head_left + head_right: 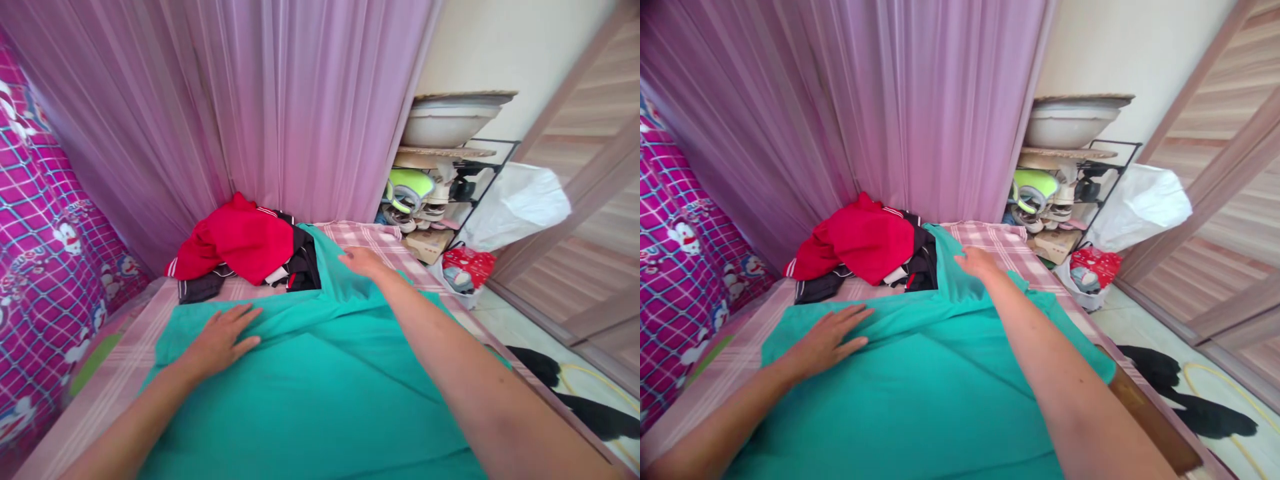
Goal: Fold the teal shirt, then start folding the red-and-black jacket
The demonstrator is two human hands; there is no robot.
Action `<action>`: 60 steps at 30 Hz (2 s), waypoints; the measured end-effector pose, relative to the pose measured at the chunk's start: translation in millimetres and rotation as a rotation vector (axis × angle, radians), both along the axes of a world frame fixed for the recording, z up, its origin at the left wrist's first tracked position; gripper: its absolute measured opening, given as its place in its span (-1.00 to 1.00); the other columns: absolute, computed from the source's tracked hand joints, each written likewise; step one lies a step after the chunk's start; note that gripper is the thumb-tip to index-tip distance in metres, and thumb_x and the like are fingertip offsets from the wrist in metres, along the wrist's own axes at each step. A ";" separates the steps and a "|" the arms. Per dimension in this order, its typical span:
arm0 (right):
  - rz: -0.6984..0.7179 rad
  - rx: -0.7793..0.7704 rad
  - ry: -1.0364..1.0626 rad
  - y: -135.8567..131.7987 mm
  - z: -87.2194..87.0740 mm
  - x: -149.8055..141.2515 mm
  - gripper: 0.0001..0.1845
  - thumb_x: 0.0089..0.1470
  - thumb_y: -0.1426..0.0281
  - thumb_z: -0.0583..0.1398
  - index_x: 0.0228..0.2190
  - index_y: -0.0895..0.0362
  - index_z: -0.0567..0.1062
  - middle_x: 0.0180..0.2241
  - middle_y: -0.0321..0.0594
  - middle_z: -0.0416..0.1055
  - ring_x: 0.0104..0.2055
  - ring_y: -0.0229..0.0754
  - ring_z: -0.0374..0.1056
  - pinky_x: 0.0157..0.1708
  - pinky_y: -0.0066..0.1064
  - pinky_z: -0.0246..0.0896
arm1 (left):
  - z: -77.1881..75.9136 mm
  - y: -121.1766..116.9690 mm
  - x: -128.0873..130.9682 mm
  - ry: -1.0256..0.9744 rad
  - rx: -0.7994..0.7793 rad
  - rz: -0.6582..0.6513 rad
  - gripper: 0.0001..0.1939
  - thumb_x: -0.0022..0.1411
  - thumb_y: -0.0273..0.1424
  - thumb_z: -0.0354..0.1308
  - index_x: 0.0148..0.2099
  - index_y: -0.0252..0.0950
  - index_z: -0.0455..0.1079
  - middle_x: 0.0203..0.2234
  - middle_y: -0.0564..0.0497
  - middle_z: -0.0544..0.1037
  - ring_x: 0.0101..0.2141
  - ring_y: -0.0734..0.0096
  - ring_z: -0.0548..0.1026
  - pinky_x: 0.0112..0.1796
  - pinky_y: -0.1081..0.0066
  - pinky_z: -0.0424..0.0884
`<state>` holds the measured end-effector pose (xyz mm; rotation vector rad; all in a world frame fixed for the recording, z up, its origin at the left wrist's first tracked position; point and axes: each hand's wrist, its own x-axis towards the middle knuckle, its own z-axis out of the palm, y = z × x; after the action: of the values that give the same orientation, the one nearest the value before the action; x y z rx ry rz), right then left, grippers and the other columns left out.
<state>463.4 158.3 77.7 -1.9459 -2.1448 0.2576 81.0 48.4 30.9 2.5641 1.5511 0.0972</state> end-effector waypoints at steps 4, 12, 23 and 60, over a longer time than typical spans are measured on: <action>-0.130 -0.059 0.046 26.4 -20.4 -35.1 -0.32 0.08 0.05 0.22 0.12 0.21 0.44 0.08 0.11 0.44 0.11 0.23 0.37 0.07 0.02 0.27 | -16.6 3.2 14.6 0.137 -0.103 0.023 -0.44 0.34 -0.36 -0.08 0.35 0.13 0.13 0.39 -0.03 0.05 0.35 -0.05 0.04 0.22 -0.29 -0.06; 0.050 0.004 0.313 -23.8 0.8 -16.1 -0.51 0.09 0.50 0.04 -0.02 0.03 0.56 -0.02 -0.32 0.55 -0.01 -0.09 0.46 0.00 -0.30 0.33 | -2.5 5.9 -1.8 0.088 -0.287 -0.015 -0.41 0.28 -0.16 0.04 0.34 0.09 0.15 0.41 -0.04 -0.09 0.38 -0.07 -0.14 0.22 -0.32 -0.17; 0.514 0.024 -0.104 -230.6 -15.2 -61.2 -0.69 0.13 0.53 0.10 -0.20 0.06 0.58 -0.32 -0.20 0.55 -0.29 -0.18 0.44 -0.30 -0.44 0.20 | 31.7 15.4 85.9 -0.693 -0.294 0.195 0.09 0.09 0.19 0.06 0.44 -0.37 -0.13 0.27 -0.30 0.29 0.20 0.03 0.35 0.14 0.17 0.30; 0.139 0.052 -0.143 -195.6 -53.2 96.2 -0.63 0.10 0.47 0.12 -0.09 0.09 0.59 0.04 -0.04 0.49 0.15 0.07 0.31 0.16 -0.03 0.09 | 72.8 -32.4 45.1 0.148 0.124 -0.100 -0.49 0.06 -0.11 0.24 0.05 -0.17 0.47 0.26 -0.16 0.32 0.30 -0.03 0.13 0.28 -0.08 -0.17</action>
<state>559.7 -37.3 24.5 -1.8410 -2.3561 0.0867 126.0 16.0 103.7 2.7986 1.5055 -0.0080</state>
